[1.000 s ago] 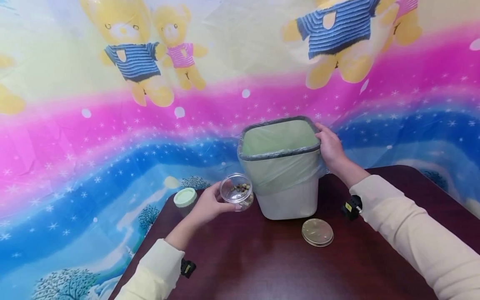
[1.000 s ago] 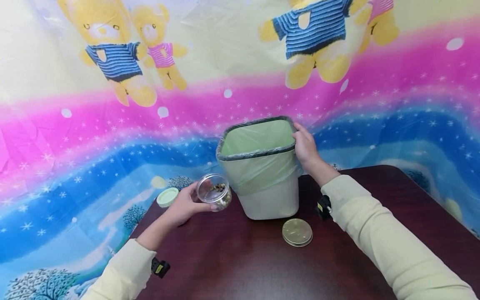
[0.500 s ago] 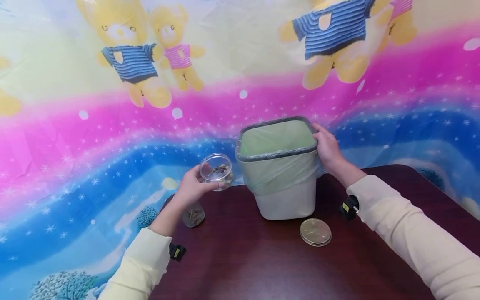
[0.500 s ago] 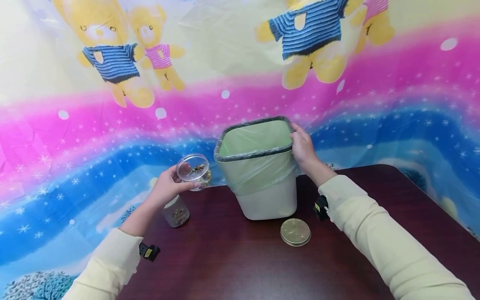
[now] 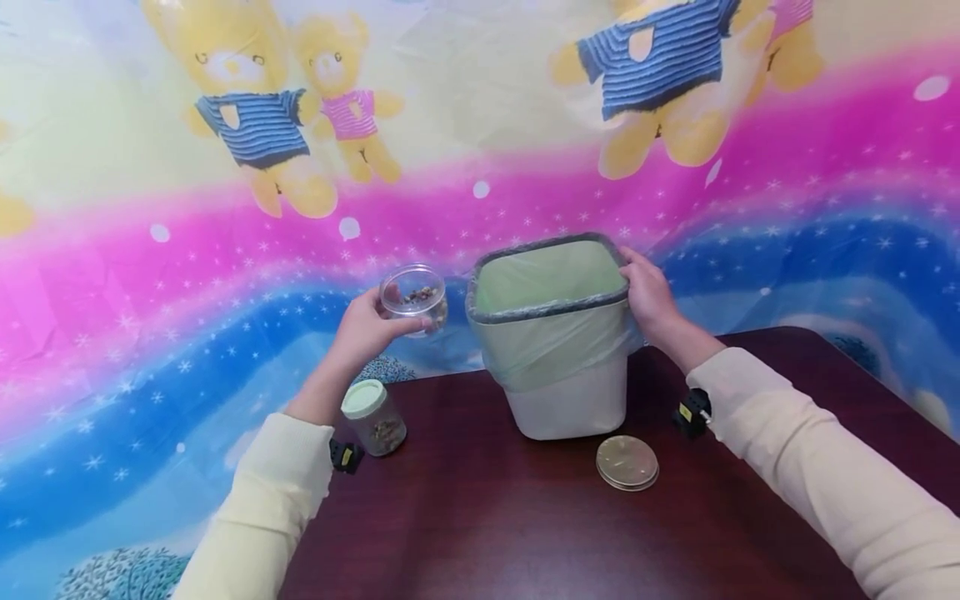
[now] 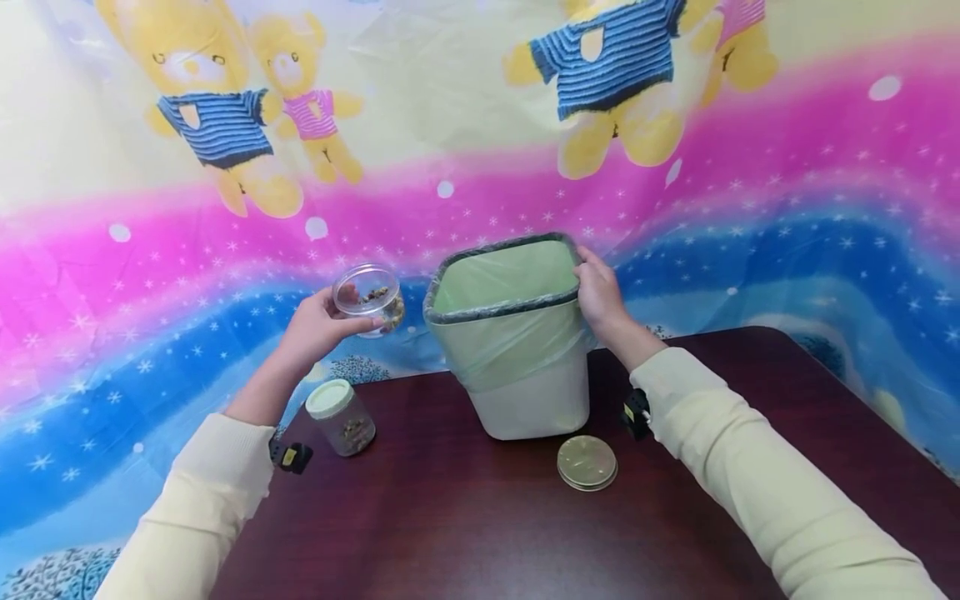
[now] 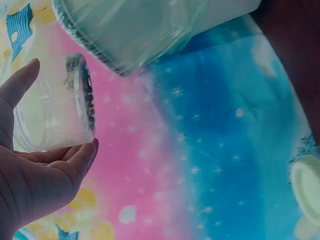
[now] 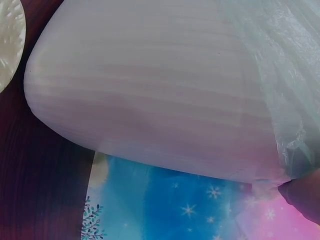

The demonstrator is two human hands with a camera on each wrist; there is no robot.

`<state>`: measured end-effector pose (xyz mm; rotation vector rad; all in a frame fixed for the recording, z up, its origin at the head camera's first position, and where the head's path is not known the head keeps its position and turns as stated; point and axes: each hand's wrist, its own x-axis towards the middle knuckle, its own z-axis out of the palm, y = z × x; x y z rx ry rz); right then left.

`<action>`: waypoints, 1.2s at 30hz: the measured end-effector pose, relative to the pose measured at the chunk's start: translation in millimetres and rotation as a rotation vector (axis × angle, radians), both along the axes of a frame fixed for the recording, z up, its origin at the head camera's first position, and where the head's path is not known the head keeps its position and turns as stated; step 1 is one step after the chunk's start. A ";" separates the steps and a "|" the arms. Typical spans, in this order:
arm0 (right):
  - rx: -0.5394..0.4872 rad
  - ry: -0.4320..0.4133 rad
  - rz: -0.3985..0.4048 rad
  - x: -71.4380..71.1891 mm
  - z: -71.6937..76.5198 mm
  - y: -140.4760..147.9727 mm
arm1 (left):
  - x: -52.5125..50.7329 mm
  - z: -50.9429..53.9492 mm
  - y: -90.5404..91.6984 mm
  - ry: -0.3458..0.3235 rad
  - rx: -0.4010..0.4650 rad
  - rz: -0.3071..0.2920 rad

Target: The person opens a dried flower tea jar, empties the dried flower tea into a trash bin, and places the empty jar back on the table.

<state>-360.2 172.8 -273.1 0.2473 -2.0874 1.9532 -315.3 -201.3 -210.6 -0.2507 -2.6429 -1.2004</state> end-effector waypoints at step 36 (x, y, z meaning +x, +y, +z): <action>-0.032 -0.010 -0.019 -0.4 0.6 -1.7 | -49.2 35.9 96.6 0.372 -0.446 -0.101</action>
